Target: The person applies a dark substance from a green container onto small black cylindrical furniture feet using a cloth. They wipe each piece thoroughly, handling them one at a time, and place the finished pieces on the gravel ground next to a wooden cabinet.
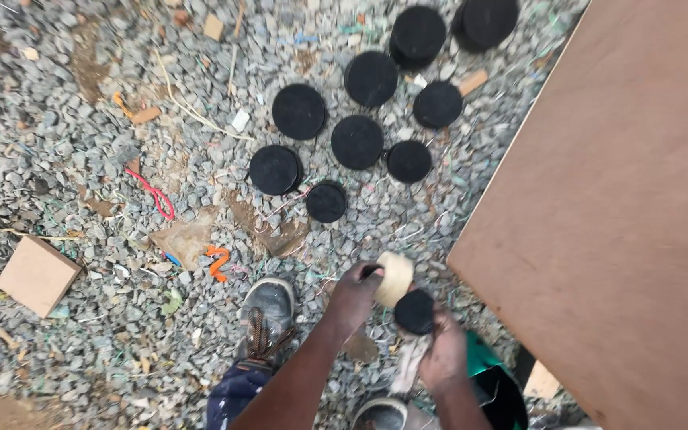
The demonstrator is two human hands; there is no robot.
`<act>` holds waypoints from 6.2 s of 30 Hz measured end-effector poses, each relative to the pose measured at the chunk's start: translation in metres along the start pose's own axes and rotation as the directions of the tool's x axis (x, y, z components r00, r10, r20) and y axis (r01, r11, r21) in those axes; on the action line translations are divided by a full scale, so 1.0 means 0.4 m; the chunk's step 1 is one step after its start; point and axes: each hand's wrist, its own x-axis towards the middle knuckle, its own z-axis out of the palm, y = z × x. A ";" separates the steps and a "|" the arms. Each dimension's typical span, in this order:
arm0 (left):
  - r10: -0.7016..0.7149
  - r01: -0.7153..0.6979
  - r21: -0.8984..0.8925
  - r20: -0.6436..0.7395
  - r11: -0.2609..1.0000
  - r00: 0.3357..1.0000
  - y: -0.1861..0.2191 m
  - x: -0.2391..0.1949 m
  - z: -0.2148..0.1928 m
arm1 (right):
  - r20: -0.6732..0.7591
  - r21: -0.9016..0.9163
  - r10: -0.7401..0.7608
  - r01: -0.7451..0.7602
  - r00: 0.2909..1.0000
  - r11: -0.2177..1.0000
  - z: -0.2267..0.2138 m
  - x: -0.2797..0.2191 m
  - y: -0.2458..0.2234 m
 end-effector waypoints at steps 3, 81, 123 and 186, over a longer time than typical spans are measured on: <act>-0.113 0.065 -0.321 -0.133 0.945 0.985 0.002 -0.077 0.021 | 0.185 -0.023 0.073 -0.070 0.980 0.997 0.075 -0.191 -0.063; 0.222 -0.240 -0.759 -0.128 0.605 0.967 -0.600 -0.489 0.426 | 0.645 -0.682 -0.572 0.720 0.508 -0.130 -0.528 -0.539 0.023; 0.225 -0.186 -0.759 -0.054 0.623 0.973 -0.638 -0.496 0.433 | 0.633 -0.570 -0.648 0.821 0.424 -0.019 -0.502 -0.602 0.040; 0.299 -0.358 -0.826 -0.243 0.435 0.923 -0.570 -0.480 0.364 | 0.700 -0.512 -0.435 0.822 0.567 0.247 -0.508 -0.530 0.004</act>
